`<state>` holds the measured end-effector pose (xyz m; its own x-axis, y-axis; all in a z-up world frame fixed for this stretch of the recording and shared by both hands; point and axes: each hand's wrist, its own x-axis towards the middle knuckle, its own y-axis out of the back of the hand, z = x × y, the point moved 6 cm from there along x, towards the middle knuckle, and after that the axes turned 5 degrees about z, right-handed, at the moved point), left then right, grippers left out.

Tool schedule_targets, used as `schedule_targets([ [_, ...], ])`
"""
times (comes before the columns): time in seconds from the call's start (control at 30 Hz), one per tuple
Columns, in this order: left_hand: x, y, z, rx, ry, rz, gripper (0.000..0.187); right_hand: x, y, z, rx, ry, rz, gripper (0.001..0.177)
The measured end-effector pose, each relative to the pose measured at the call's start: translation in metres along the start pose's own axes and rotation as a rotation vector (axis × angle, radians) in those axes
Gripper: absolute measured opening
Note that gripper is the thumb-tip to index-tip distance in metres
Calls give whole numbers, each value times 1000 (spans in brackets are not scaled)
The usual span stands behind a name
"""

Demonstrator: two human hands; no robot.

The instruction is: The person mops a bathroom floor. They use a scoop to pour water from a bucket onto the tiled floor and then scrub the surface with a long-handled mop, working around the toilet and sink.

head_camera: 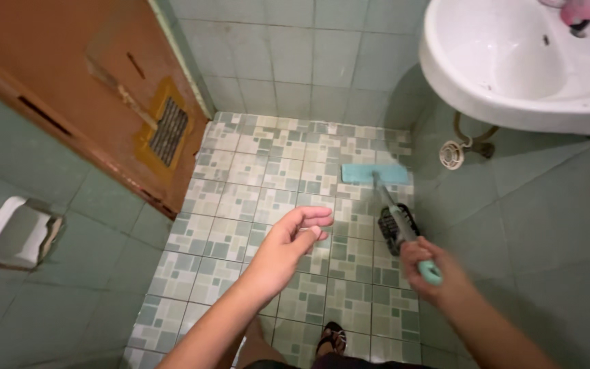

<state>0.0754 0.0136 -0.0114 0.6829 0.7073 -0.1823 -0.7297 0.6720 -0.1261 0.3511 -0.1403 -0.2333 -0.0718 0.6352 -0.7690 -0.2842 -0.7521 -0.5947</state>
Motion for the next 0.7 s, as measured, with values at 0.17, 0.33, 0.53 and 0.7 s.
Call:
schedule_targets([
  [0.17, 16, -18, 6, -10, -57, -59, 37, -64, -43, -14, 90, 71, -18, 19],
  [0.33, 23, -29, 11, 33, -60, -73, 36, 20, -63, -95, -91, 89, 35, 23],
  [0.53, 20, -24, 3, 28, -33, -66, 36, 114, -90, -184, -476, 92, 140, 30],
  [0.7, 17, -18, 4, 3, 6, -30, 36, 88, -60, -107, -217, -77, -81, 24],
])
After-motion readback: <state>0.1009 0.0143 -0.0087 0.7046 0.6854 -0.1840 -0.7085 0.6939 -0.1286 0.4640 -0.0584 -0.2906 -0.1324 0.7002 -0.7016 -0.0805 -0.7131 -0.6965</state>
